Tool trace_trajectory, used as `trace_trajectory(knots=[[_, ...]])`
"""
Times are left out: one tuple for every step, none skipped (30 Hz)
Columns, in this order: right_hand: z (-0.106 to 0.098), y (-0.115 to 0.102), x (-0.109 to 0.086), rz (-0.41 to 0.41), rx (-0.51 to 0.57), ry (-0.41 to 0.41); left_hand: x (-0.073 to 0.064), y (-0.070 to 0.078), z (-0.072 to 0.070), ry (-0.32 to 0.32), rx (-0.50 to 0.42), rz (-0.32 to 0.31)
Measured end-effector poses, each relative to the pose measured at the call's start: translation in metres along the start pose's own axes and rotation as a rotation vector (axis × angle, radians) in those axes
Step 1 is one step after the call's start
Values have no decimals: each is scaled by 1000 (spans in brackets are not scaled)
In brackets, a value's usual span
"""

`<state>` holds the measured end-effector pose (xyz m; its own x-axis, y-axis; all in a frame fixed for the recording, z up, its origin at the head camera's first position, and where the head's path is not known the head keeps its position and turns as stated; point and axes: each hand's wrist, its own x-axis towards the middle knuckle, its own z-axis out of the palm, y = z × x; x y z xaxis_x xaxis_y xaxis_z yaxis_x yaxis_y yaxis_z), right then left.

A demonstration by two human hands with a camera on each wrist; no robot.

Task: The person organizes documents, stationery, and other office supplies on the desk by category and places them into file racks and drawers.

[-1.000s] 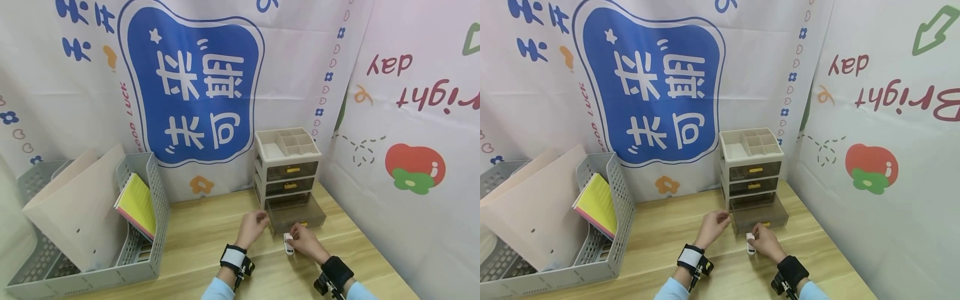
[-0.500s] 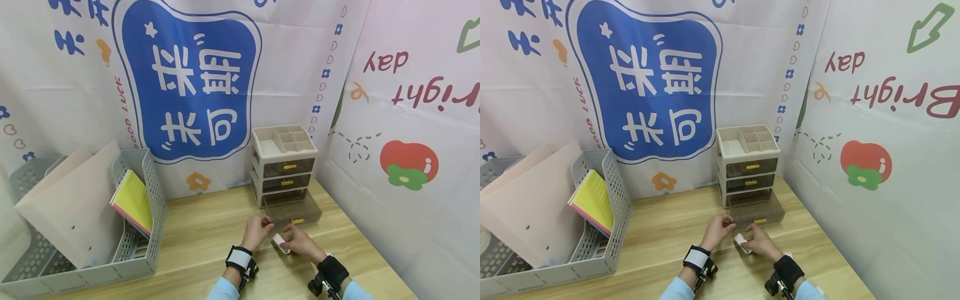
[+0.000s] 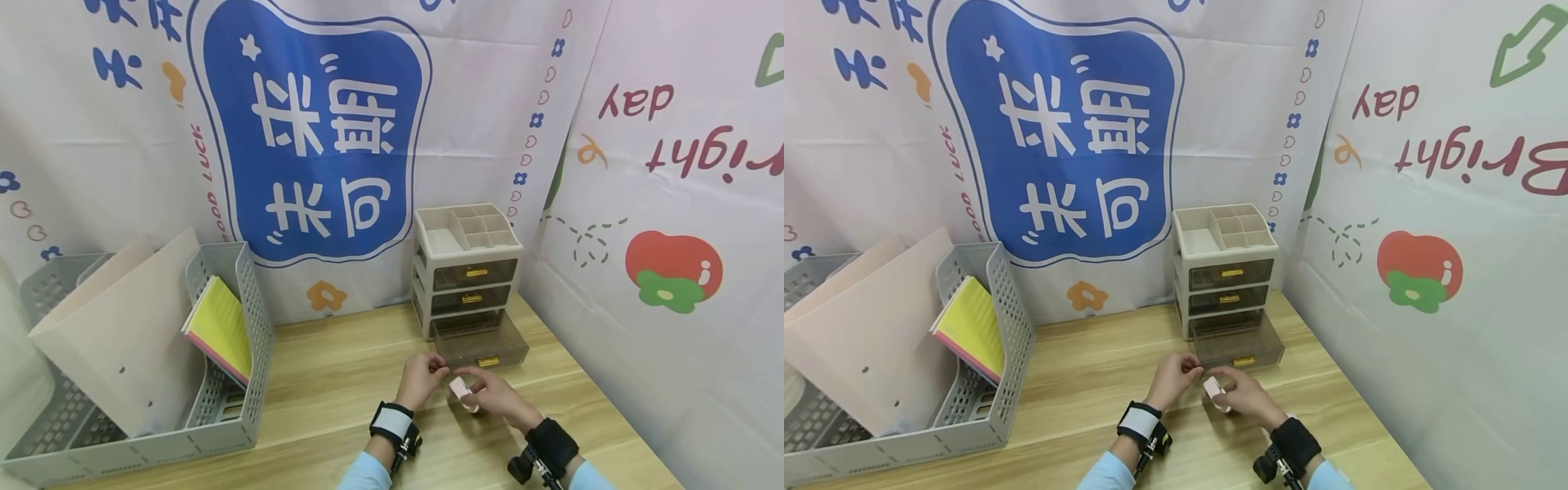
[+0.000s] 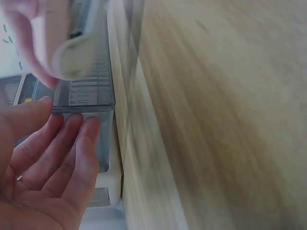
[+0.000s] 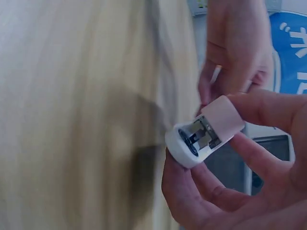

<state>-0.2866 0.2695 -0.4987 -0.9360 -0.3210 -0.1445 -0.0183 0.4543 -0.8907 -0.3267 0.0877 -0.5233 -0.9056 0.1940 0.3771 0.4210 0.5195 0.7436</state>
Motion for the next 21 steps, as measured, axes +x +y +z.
trace_trajectory(knots=[[-2, -2, -1, 7, 2, 3, 0, 0, 0, -2, -1, -6], [-5, -5, -1, 11, 6, 5, 0, 0, 0, -2, -2, -11], [-7, -7, -1, 10, 11, 10, 0, 0, 1, 0, -4, -5], [-10, -10, -1, 6, 15, 17, 1, -1, 1, 1, -5, -1], [-12, -13, -1, 1, 22, 27, 1, -1, 2, 3, -7, 4], [-15, -17, 0, -7, 37, 34, 1, -1, 2, 4, -7, 5], [-17, -20, 1, -19, 45, 42, 1, -2, 2, 5, -5, 3], [-19, -24, 2, -28, 55, 51, 2, -2, 3, 8, -2, 4], [-21, -28, 4, -37, 62, 60, 2, -3, 3, 11, 3, 6], [-23, -32, 5, -41, 68, 69, 3, -3, 4, 13, 10, 4], [-25, -36, 7, -43, 75, 77, 3, -4, 5, 15, 20, 5], [-27, -40, 9, -45, 81, 82, 4, -4, 5, 16, 30, 6], [-29, -44, 12, -47, 81, 88, 5, -4, 6, 20, 41, 10], [-31, -47, 16, -49, 79, 88, 5, -4, 7, 24, 55, 16], [-33, -50, 19, -50, 84, 90, 6, -4, 7, 28, 70, 22], [-34, -52, 23, -45, 84, 91, 6, -4, 7, 32, 80, 25], [-35, -54, 28, -43, 83, 93, 6, -4, 7, 38, 91, 28], [-36, -56, 32, -36, 85, 94, 5, -3, 7, 42, 98, 28], [-37, -56, 37, -33, 76, 95, 5, -3, 7, 47, 104, 30], [-38, -57, 42, -23, 75, 95, 4, -3, 7, 49, 106, 27], [-39, -57, 47, -8, 79, 94, 4, -3, 7, 52, 106, 21]])
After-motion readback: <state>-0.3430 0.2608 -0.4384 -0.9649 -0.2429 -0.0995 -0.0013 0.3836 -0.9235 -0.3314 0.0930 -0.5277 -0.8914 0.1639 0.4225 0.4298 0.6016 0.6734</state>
